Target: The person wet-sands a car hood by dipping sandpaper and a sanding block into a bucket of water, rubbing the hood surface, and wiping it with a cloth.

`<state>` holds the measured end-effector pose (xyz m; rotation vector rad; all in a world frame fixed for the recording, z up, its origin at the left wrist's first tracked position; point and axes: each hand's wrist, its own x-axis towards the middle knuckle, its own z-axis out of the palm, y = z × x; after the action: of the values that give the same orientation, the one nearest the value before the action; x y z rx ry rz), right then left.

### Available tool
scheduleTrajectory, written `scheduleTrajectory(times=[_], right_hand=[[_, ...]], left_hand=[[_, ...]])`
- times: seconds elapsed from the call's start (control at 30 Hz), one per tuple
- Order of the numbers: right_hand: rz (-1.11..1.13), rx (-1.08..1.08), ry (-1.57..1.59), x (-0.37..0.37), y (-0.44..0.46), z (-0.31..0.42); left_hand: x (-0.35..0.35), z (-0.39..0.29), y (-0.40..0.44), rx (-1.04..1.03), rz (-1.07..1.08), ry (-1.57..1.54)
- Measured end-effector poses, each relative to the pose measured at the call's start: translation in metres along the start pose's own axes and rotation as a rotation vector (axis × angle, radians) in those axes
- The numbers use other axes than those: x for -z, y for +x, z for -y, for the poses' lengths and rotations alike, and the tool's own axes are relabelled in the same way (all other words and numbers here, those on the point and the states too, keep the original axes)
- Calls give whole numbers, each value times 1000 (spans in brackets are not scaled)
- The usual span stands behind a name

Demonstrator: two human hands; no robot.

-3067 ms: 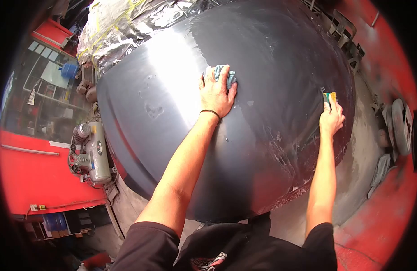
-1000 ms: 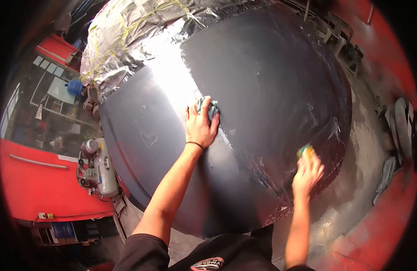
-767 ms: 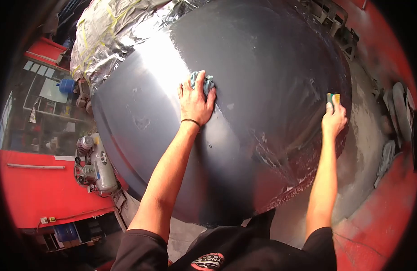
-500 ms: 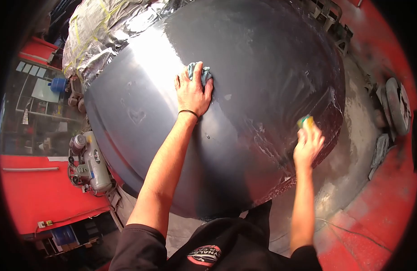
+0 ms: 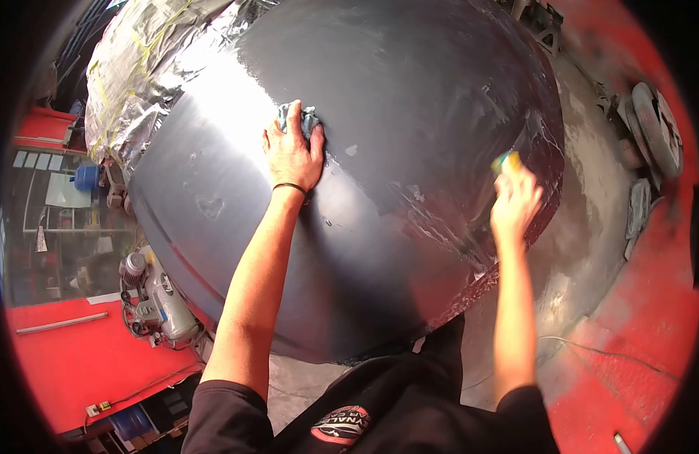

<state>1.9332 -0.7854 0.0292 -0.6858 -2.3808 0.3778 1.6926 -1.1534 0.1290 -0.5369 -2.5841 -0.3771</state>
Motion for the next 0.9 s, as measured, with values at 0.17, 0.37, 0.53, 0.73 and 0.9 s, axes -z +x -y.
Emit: scheduleTrajectory(times=[0.17,0.37,0.53,0.73,0.9], right_hand=[[-128,-130,-18,-47,92,-59],[-28,42,151,27,-88,43],[-225,165,-29,-10,44,-47],[-169,-157,34,-14,-5,-24],[-37,-128,138,24,-56,-3]], left_hand=[[4,-1,1,11,0,5],[5,-3,1,10,33,-1],[0,1,3,-137,-18,-23],[-13,15,2,-62,-9,63],[-14,24,4,-100,-11,66]])
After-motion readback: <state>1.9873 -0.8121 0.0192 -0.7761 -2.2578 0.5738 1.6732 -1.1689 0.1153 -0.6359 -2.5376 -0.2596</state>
